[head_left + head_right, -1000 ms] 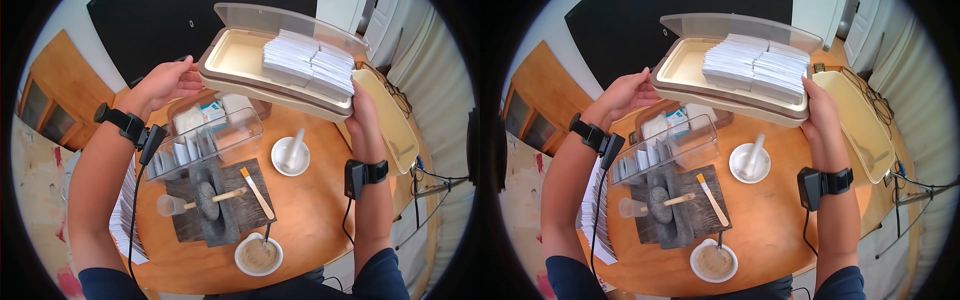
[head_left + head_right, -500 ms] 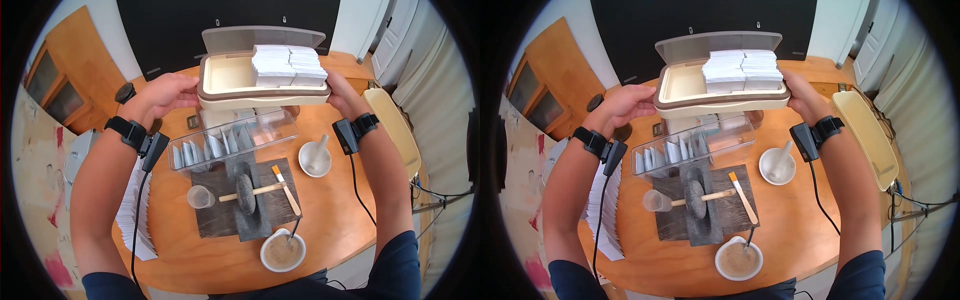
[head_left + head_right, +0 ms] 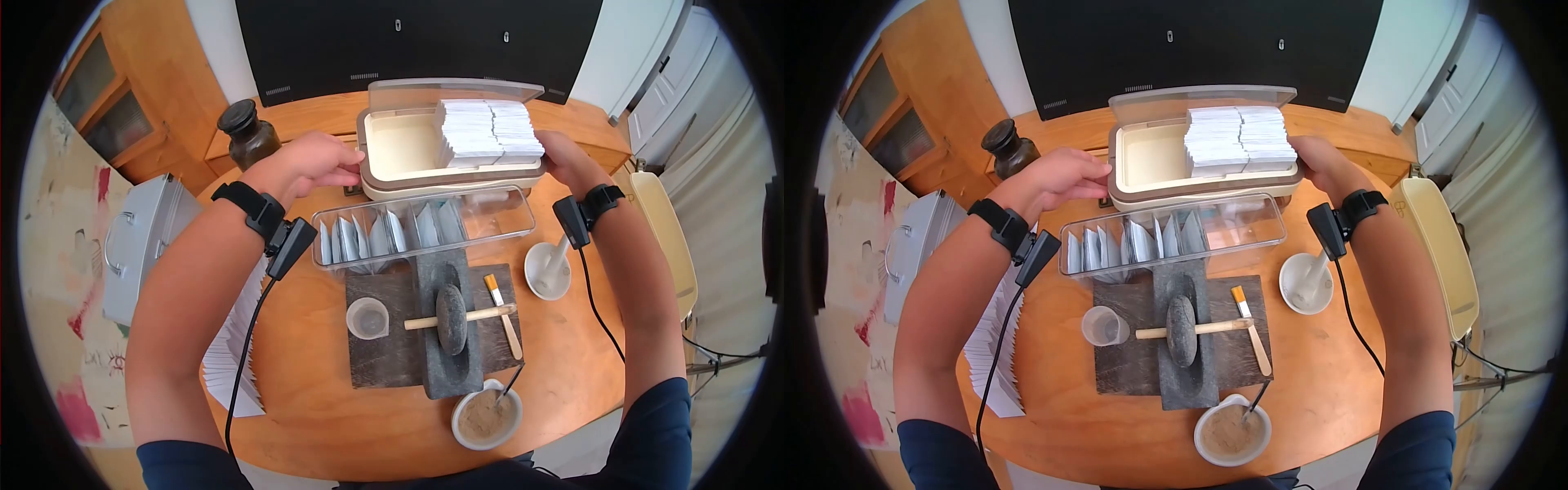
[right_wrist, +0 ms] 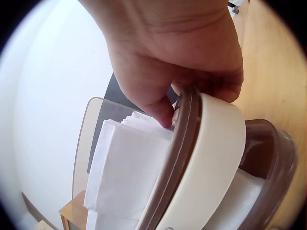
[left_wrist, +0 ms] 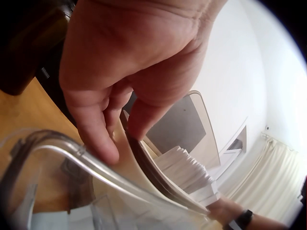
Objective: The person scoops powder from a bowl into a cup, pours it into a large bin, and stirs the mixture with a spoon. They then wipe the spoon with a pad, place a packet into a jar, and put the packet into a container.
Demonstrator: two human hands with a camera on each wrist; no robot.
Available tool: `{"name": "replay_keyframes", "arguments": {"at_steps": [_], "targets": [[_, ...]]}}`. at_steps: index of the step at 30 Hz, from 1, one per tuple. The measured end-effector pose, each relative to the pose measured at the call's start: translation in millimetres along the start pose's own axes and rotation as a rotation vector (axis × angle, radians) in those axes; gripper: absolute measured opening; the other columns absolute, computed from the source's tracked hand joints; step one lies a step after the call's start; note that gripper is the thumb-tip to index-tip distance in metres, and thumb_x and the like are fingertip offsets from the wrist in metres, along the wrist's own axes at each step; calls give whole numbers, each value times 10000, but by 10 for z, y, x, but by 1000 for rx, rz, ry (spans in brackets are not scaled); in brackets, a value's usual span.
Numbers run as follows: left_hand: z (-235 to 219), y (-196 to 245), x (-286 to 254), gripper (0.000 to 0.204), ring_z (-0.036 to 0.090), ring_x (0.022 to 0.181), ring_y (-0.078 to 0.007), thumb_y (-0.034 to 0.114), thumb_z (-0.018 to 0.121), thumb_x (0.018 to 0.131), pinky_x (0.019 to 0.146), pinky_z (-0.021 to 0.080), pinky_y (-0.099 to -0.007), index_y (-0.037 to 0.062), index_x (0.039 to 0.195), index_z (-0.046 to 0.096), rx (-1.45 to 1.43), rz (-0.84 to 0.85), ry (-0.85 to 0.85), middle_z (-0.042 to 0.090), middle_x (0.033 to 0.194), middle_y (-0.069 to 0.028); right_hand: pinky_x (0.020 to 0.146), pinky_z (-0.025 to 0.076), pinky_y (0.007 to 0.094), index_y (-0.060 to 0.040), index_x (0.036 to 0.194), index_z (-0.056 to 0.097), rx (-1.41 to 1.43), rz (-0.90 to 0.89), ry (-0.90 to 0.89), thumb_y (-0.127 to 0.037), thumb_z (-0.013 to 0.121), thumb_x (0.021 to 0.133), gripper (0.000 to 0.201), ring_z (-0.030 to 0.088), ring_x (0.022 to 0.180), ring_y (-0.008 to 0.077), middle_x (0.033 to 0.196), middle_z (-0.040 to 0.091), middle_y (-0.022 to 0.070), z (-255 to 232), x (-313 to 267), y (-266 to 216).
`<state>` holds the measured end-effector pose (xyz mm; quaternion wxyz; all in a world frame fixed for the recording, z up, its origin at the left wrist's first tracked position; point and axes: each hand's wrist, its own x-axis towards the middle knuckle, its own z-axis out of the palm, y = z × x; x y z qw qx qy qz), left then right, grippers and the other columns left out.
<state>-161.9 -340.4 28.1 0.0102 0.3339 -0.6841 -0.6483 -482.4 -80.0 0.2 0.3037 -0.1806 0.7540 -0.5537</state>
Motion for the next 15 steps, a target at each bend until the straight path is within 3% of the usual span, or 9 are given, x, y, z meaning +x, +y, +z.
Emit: {"name": "replay_keyframes", "arguments": {"at_steps": [9,15], "targets": [[-2,-54,54,294,687,1022,-277,159,664,959,912,574,-341,-71,1140,629,74,-55,-13,674,1140,-209,856,510,316,29,1180,666,-77,11,-27,-232,533,1014,337,641,947,185,1088,688,113,48,-8,96],[29,-11,18,272,694,999,-276,132,674,952,888,591,-332,-86,1103,615,87,-73,-52,665,1098,-205,755,520,288,33,1165,682,-108,-7,-37,-232,559,1004,334,640,851,162,1018,699,95,-18,19,135]]}}
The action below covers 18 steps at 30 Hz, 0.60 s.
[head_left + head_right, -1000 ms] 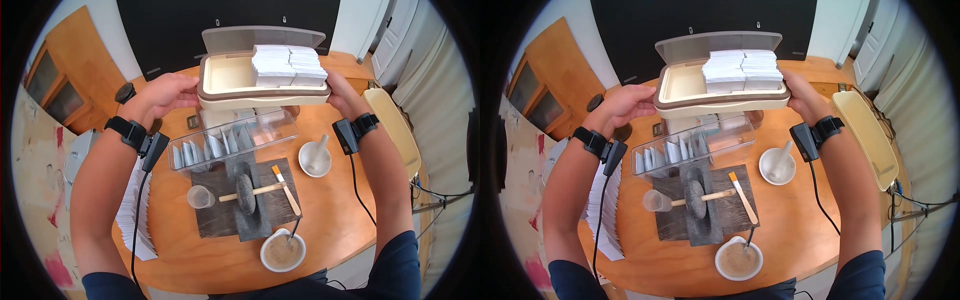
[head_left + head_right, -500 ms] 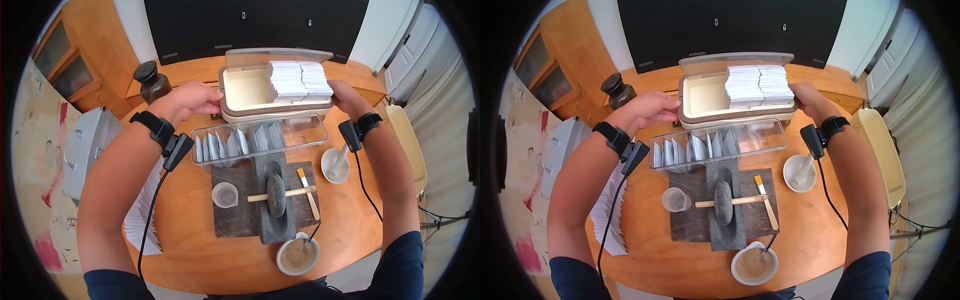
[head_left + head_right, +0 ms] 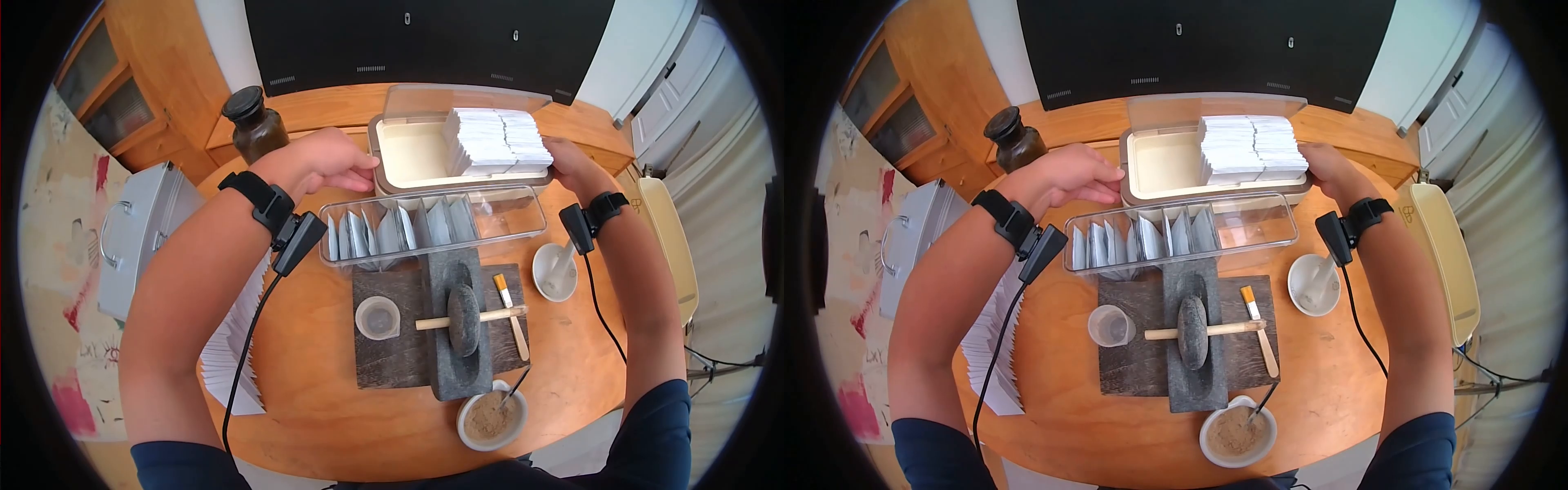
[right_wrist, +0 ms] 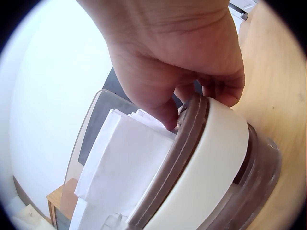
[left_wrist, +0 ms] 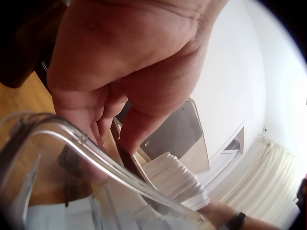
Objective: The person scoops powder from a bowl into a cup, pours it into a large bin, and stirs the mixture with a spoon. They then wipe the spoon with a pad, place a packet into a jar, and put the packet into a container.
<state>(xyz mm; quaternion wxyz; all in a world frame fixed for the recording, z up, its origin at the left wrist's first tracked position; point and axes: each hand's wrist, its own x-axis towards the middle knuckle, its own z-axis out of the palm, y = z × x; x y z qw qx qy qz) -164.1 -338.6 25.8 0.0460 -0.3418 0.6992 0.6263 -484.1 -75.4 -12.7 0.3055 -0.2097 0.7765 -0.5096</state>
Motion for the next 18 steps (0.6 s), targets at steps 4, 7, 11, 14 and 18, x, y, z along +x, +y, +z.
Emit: {"name": "replay_keyframes", "arguments": {"at_steps": [4,7,11,14,18], "targets": [[6,-13,28,244,702,971,-276,104,678,945,876,600,-331,-90,1078,612,-9,-17,7,664,1049,-193,690,497,272,46,1168,681,-67,-13,-34,-203,564,995,325,611,778,137,979,698,85,-2,-19,50],[2,-33,41,222,707,952,-275,96,680,942,865,606,-332,-82,1059,620,1,-24,18,666,1037,-189,689,488,268,55,1181,676,-43,-34,-21,-191,562,993,330,602,768,130,968,697,80,48,-60,55],[15,3,-13,257,703,967,-271,132,703,931,864,609,-335,-74,1068,634,137,-66,22,660,1059,-200,704,484,264,63,1210,663,-60,-57,-40,-186,553,999,344,602,765,129,974,697,77,50,-83,40],[13,55,-21,362,689,1014,-276,187,731,918,880,605,-336,-84,1136,631,321,-86,69,640,1119,-224,727,486,273,57,1203,663,-13,-107,-118,-195,546,1005,342,607,802,129,998,695,79,20,-96,62],[-66,-33,57,471,674,1049,-279,229,744,911,884,602,-331,-109,1208,603,329,-121,45,618,1169,-239,795,502,280,52,1205,656,-115,-50,-97,-223,540,1017,352,618,855,137,1042,691,89,0,-172,35]]}}
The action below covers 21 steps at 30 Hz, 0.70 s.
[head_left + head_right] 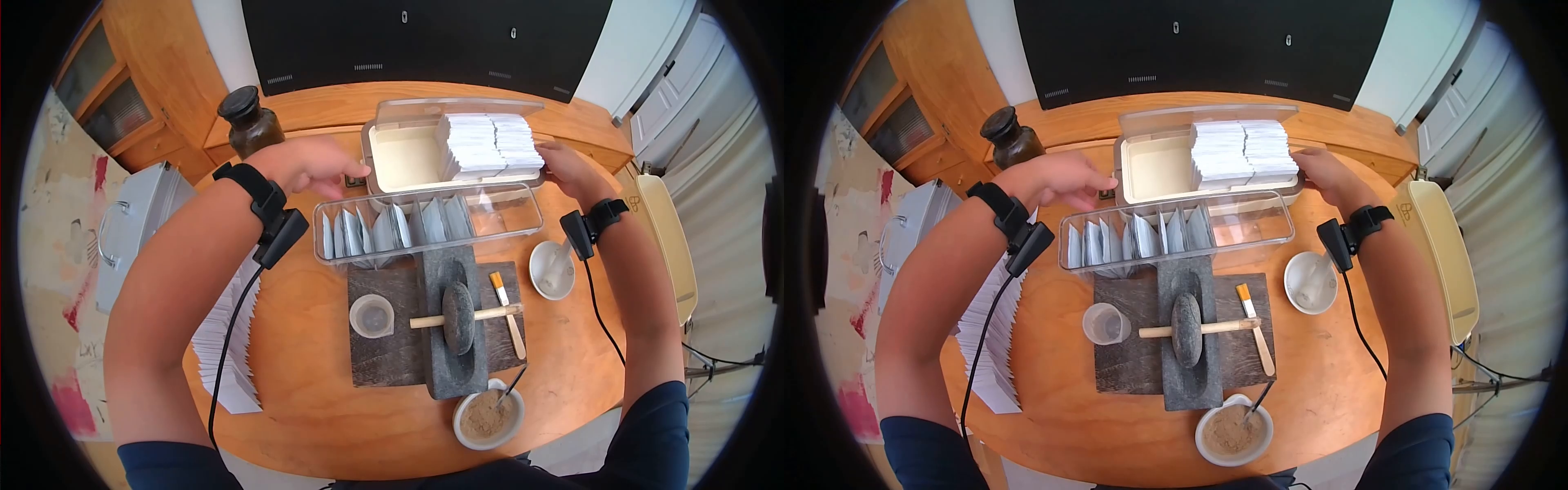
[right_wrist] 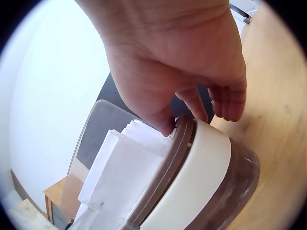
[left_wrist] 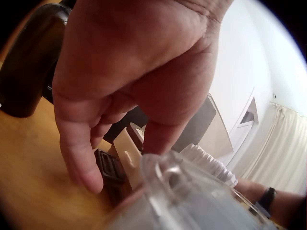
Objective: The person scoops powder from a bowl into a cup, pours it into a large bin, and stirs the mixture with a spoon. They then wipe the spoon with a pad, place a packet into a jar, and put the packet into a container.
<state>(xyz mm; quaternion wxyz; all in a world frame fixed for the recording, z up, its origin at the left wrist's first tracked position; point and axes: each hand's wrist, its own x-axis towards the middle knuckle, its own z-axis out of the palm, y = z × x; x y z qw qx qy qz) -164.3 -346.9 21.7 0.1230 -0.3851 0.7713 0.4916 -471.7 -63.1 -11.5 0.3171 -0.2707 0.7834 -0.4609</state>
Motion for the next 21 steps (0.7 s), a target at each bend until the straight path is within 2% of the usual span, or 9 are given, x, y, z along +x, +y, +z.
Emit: {"name": "replay_keyframes", "arguments": {"at_steps": [2,6,8,11,14,18,21], "targets": [[0,-29,36,526,668,1054,-279,219,753,906,880,603,-324,-125,1258,568,-90,-16,-36,612,1178,-243,863,509,286,41,1189,656,44,133,69,-256,535,1029,359,624,892,151,1055,682,96,62,-121,-67],[24,-22,41,473,671,1040,-269,190,758,899,866,606,-321,-129,1204,586,-134,5,1,618,1169,-234,885,520,296,37,1178,656,104,124,19,-276,527,1038,366,638,895,169,1064,682,106,45,-45,22],[19,-14,34,397,683,999,-268,166,760,894,857,610,-319,-116,1131,611,-206,118,11,632,1134,-223,872,531,313,32,1165,658,162,98,-16,-269,533,1036,350,649,909,178,1075,686,114,42,0,44],[-10,-20,105,344,700,918,-259,156,753,898,820,622,-332,-109,1073,621,-254,112,33,652,1069,-213,882,541,329,42,1187,647,60,111,24,-243,532,1036,343,659,923,186,1099,689,117,-11,46,50],[-4,34,44,363,708,862,-252,157,757,895,768,634,-338,-121,1079,616,-273,41,61,662,1009,-212,906,541,333,44,1204,641,150,136,-1,-217,529,1033,332,656,930,188,1107,686,113,8,47,22],[48,115,8,354,711,806,-241,163,764,890,713,642,-330,-127,1046,632,-186,7,30,668,955,-208,925,540,350,49,1231,625,150,155,9,-194,517,1033,331,657,971,200,1146,677,116,71,10,-57],[52,150,39,338,718,765,-239,160,770,884,683,642,-306,-126,1018,649,-116,26,11,680,921,-206,940,539,368,50,1246,613,257,169,-20,-178,517,1029,329,653,1020,206,1173,666,120,104,-35,-94]]}}
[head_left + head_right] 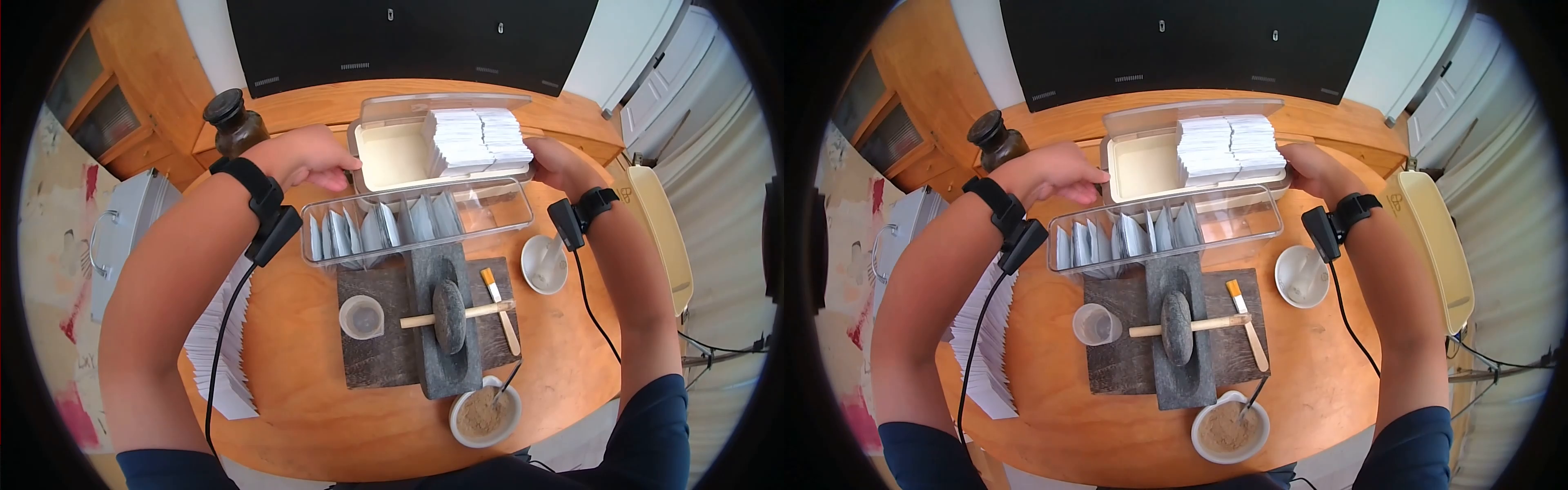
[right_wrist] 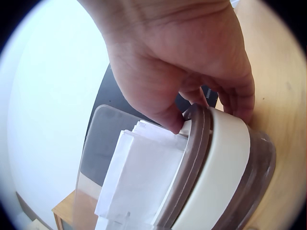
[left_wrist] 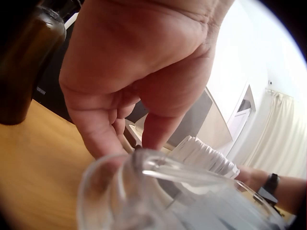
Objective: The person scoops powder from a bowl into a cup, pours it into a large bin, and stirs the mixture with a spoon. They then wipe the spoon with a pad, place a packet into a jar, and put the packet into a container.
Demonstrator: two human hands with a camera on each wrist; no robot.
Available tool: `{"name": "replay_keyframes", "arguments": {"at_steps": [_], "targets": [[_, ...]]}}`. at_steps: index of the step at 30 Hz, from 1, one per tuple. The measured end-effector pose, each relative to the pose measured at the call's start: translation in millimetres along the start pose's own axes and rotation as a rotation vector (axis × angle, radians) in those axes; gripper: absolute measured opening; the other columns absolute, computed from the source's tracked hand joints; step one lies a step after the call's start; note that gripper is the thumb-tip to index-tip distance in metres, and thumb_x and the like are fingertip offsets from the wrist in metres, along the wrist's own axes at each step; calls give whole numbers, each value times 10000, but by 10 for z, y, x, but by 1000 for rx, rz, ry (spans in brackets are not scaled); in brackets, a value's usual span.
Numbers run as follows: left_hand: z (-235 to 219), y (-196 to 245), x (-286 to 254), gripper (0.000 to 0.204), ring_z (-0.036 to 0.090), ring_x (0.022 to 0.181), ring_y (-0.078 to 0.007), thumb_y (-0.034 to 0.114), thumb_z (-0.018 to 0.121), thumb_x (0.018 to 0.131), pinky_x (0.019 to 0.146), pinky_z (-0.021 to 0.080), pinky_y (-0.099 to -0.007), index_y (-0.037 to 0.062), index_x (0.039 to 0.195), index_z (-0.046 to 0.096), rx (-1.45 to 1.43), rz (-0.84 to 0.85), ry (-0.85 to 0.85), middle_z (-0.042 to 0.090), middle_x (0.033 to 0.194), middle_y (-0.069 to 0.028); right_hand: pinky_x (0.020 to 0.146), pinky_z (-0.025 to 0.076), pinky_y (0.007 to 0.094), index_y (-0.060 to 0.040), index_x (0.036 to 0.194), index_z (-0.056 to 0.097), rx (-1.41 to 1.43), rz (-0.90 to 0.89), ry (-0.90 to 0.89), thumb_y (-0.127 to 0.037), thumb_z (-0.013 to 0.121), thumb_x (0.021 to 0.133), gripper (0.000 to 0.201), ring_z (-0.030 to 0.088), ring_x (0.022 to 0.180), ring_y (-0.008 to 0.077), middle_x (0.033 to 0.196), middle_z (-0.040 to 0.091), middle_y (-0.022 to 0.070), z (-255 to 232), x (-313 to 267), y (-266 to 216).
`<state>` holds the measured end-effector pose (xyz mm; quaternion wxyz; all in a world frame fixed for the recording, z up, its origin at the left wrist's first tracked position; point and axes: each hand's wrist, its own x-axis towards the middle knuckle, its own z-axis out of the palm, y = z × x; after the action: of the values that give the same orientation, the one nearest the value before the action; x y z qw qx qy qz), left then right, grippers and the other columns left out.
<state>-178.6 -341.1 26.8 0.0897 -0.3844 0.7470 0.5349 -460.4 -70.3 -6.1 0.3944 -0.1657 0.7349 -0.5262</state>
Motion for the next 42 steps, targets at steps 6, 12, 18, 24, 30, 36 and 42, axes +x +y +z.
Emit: {"name": "replay_keyframes", "arguments": {"at_steps": [6,12,18,24,30,36,42], "targets": [[34,68,20,254,732,748,-235,100,754,885,660,638,-288,-112,990,662,77,20,44,701,890,-201,953,538,366,60,1251,603,50,25,33,-122,504,1022,309,661,1029,213,1198,664,138,7,-10,-1],[-145,-155,64,209,722,783,-216,136,717,924,726,634,-307,-60,983,676,-60,97,-44,702,898,-161,960,534,374,46,1215,617,254,46,-125,-167,565,1018,295,668,1033,223,1165,671,129,-105,181,181],[-201,-203,-42,251,689,936,-206,122,654,960,851,601,-287,-85,1102,646,-132,118,-80,673,1053,-144,964,533,412,16,1229,628,-42,59,0,-240,637,989,351,663,1055,240,1151,672,138,-40,-64,51],[-158,21,-151,323,644,1002,-172,197,657,954,879,564,-299,-25,1187,630,81,137,-18,653,1075,-110,877,566,354,83,1228,613,-304,23,-1,-334,631,981,485,682,965,247,1101,681,166,4,-238,8],[-51,307,-250,406,601,1016,-178,245,676,928,856,534,-361,71,1289,613,335,289,94,637,1089,-86,874,517,359,19,1251,627,-413,-495,302,-359,647,964,475,646,1032,263,1076,687,173,-26,-201,-108],[-15,325,-218,470,593,1045,-190,227,647,944,913,508,-332,1,1346,557,326,271,62,632,1121,-96,840,520,375,7,1129,721,-377,-532,279,-306,627,978,360,675,943,261,1009,728,156,25,-28,-476],[-9,565,-209,485,604,1108,-198,262,633,962,1021,478,-341,-34,1334,541,439,229,-5,623,1215,-138,830,521,370,15,1045,748,-517,-415,329,-289,581,993,351,683,891,277,974,734,165,125,216,-572]]}}
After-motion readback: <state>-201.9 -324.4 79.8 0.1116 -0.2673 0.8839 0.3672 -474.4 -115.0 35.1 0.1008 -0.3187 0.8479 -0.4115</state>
